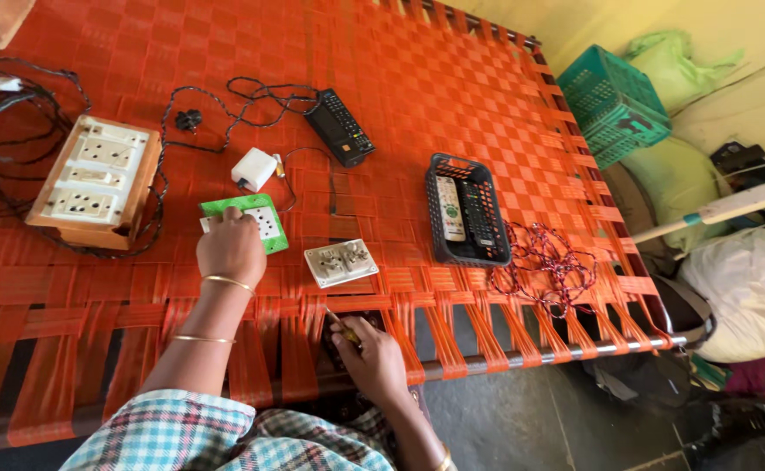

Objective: The person uses a screwdriver and an electrical tester to disassemble and inspect a white electrical switchboard on a woven bed. They remove screws from the housing, handle internal wires and switches, and check connections.

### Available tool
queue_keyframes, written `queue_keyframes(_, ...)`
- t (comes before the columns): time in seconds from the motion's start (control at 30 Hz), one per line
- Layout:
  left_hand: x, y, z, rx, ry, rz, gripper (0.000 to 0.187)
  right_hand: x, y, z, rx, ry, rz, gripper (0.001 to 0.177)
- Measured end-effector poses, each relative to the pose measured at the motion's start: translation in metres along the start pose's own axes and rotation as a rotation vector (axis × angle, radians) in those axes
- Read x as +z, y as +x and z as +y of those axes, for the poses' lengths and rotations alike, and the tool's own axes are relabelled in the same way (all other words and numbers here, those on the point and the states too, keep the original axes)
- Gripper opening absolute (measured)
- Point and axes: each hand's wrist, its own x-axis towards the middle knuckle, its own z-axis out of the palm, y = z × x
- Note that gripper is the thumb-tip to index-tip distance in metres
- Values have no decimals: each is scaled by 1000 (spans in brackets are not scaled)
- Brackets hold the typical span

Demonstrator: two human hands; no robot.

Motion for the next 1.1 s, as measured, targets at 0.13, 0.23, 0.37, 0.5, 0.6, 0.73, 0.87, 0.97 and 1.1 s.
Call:
queue_keyframes(0.13, -5, 0, 0, -6, 11, -11, 23, -5, 2, -5, 3, 85, 13, 23)
queue_keyframes(0.23, -16, -3, 2, 27, -36, 77, 24, -6, 0, -5, 20, 76, -1, 21)
queue_keyframes(0.37, -24, -5, 10, 114, -321, 126, 12, -4, -1, -5, 69, 19, 3, 21)
queue_keyframes(0.5, -16, -8, 23, 287, -681, 60, 7, -1, -2, 3, -30, 132, 78, 17)
queue_keyframes(0.6, -15, -13, 30, 348, -733, -78, 7, 4, -1, 10, -14, 156, 113, 16)
queue_keyframes(0.73, -23, -20, 46, 401, -716, -286, 9, 7, 4, 23, 42, 257, 170, 11)
queue_keyframes(0.87, -27, -30, 58, 677, -834, -109, 20, 12, 12, 41, 193, 537, 178, 5)
queue_keyframes(0.97, -27, -35, 64, 731, -831, -146, 23, 13, 19, 49, 284, 787, 183, 7)
queue_keyframes(1.1, -28, -39, 67, 689, -603, -328, 15, 11, 25, 45, 352, 934, 222, 5)
